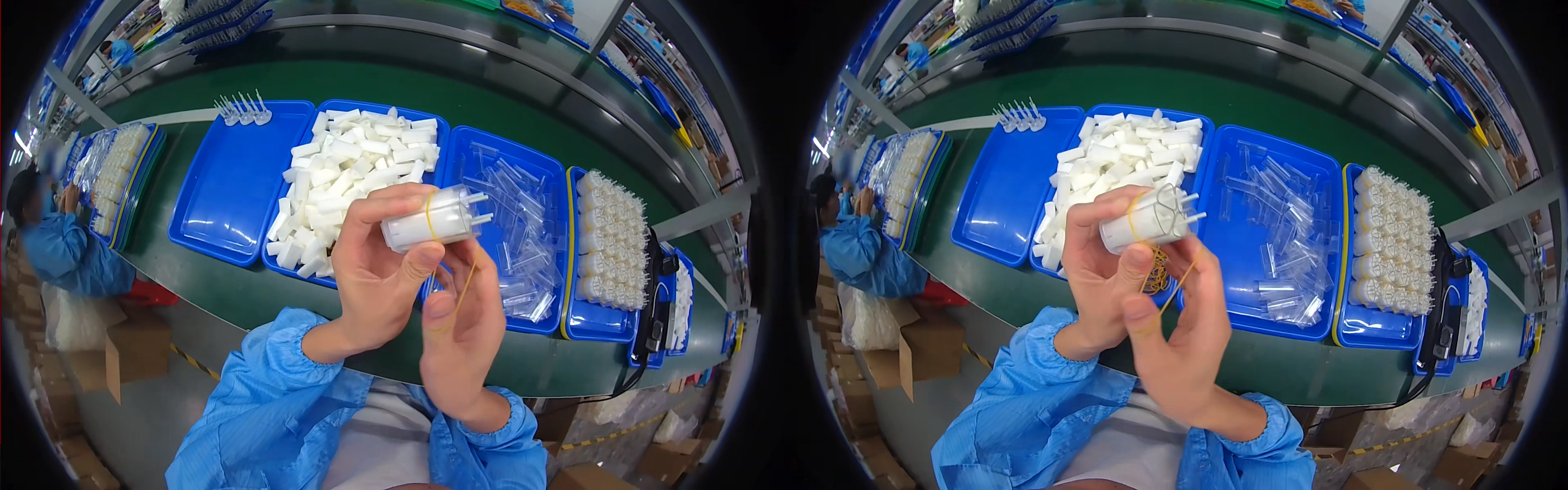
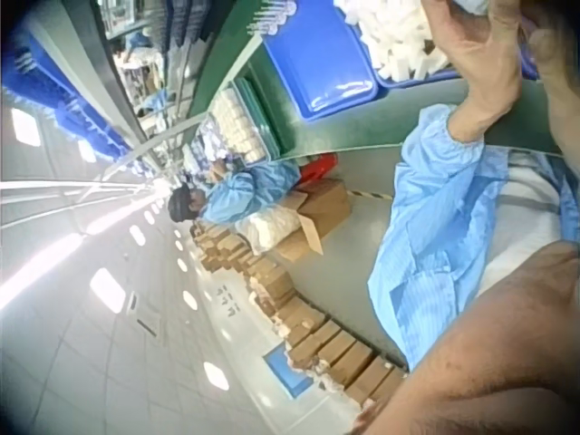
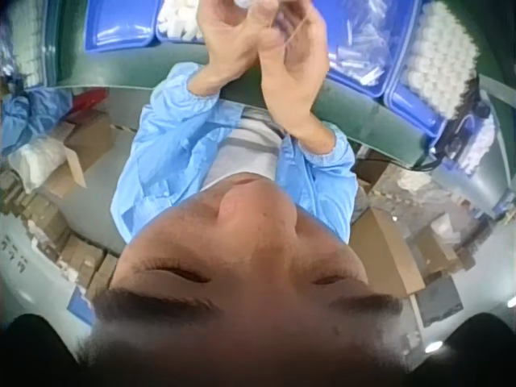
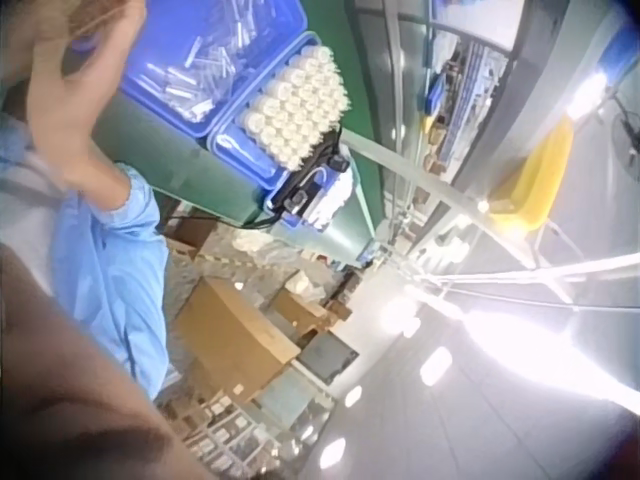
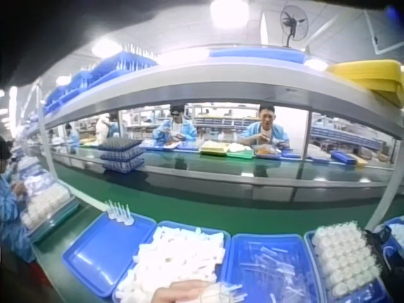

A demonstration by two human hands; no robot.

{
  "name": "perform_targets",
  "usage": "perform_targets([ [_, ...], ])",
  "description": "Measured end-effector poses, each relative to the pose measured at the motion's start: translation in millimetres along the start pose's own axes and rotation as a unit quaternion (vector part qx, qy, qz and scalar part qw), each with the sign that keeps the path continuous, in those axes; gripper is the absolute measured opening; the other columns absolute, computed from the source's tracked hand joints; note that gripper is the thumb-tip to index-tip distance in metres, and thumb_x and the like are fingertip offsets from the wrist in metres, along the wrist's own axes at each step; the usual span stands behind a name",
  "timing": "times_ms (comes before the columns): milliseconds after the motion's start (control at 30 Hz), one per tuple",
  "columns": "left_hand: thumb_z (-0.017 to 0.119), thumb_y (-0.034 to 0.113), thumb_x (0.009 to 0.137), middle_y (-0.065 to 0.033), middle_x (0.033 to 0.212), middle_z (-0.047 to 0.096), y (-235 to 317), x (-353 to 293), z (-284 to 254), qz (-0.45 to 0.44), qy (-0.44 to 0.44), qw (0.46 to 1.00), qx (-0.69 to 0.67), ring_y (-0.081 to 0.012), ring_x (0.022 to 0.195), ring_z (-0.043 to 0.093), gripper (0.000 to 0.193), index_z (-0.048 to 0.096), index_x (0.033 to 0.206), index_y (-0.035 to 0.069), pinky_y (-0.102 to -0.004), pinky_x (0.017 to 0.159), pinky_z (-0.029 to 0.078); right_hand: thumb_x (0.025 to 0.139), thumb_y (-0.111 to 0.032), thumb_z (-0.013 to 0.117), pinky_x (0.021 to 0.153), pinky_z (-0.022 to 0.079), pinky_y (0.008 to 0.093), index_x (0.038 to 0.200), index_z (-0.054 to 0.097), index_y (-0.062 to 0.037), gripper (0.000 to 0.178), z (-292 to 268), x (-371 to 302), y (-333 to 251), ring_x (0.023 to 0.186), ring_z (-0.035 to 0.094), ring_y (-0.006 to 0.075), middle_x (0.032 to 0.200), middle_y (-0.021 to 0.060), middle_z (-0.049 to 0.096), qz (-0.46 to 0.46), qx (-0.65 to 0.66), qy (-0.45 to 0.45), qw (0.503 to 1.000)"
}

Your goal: The person assembles modular components by fitting white foam cylinders and clear plastic tubes onto the prongs of a plastic base and securing the completed bundle with a rubber band.

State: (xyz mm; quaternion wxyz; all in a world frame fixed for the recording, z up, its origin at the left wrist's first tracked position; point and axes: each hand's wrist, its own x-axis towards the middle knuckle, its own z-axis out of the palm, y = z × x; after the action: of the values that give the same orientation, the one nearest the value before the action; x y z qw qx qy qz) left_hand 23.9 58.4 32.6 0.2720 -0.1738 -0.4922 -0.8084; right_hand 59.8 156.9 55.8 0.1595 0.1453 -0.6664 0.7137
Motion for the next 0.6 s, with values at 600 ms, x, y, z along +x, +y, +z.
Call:
perform_targets([
  [600, 0.080, 0.007, 0.083, -0.0111, 0.120, 0.062, -11, -1, -42, -0.249, -0.265, 0.930, 0.057, -0.0199, 0.110, 0.061, 0.035, 0.065, 0.115, 0.004, -0.0338, 0.093, 0.050, 0.098, -0.022, 0.057, 0.066, 0.049, 0.0249, 0.083, 0.071, 0.0053, 0.034, -74, 39, 40, 0.071, 0.065, 0.0132, 0.077, 0.0103, 0.069, 0.291, 0.066, -0.086, 0.951],
])
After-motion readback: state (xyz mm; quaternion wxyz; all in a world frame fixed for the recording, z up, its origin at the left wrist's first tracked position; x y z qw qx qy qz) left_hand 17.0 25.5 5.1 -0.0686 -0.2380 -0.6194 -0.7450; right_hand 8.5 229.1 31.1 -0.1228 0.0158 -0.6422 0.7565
